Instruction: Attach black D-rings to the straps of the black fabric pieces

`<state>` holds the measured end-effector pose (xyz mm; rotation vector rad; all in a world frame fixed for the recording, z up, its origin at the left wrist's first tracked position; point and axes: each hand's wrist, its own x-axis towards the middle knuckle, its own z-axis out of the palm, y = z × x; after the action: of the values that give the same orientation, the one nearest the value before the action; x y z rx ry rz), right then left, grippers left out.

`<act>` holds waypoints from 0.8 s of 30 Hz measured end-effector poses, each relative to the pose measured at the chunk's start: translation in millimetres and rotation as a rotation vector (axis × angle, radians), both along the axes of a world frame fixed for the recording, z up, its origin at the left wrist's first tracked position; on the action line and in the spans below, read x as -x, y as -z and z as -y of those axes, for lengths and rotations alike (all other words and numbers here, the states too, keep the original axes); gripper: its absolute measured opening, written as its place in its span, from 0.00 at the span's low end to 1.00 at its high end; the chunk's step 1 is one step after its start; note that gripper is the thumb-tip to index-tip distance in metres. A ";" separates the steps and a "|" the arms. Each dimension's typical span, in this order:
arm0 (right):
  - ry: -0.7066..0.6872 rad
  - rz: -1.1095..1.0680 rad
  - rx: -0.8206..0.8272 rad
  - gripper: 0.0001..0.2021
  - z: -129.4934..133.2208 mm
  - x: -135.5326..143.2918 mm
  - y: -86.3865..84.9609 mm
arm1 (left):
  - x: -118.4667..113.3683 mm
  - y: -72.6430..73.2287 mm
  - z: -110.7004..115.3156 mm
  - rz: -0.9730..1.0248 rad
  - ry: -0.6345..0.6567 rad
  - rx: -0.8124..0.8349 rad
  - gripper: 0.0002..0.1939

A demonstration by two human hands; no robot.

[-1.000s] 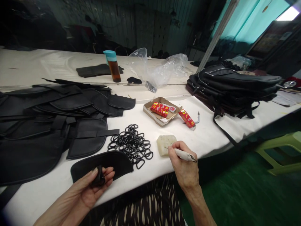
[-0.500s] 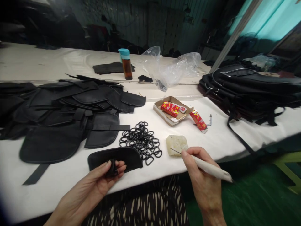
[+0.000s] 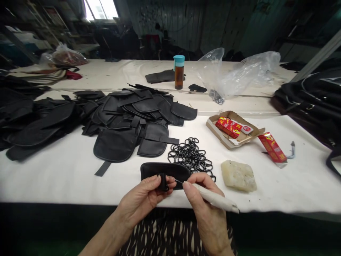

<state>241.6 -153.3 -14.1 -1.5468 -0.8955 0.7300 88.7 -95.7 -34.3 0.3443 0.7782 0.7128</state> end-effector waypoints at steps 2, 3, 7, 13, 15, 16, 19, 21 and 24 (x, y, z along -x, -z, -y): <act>-0.022 0.008 0.022 0.11 -1.3 0.2 2.7 | 0.3 0.2 -0.1 0.009 -0.002 0.000 0.07; -0.036 0.020 0.034 0.11 -1.8 0.3 3.3 | 0.5 0.4 -0.1 0.014 -0.001 -0.001 0.07; -0.079 0.060 0.068 0.11 -3.9 2.5 3.6 | 1.6 1.3 0.1 0.040 0.008 -0.017 0.08; -0.094 0.046 0.055 0.11 -7.6 7.1 6.3 | 2.1 1.8 1.0 0.059 0.019 -0.039 0.09; -0.103 0.039 0.060 0.10 -8.3 8.1 8.2 | 1.9 1.8 1.3 0.058 0.017 -0.037 0.09; -0.108 0.033 0.059 0.10 -8.6 8.6 9.1 | 2.0 1.9 1.3 0.057 0.017 -0.037 0.09; -0.127 0.018 0.055 0.10 -9.1 10.2 11.3 | 2.3 2.4 1.3 0.055 0.010 -0.039 0.09; -0.147 0.011 0.061 0.10 -9.5 11.2 12.1 | 2.7 2.7 1.2 0.060 0.004 -0.039 0.09; -0.182 0.011 0.068 0.11 -10.2 11.4 12.8 | 2.6 2.9 0.8 0.072 0.001 -0.035 0.09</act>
<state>230.2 -143.1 -27.0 -1.5433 -1.0384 0.8912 86.2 -96.5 -37.2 0.3492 0.6979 0.7352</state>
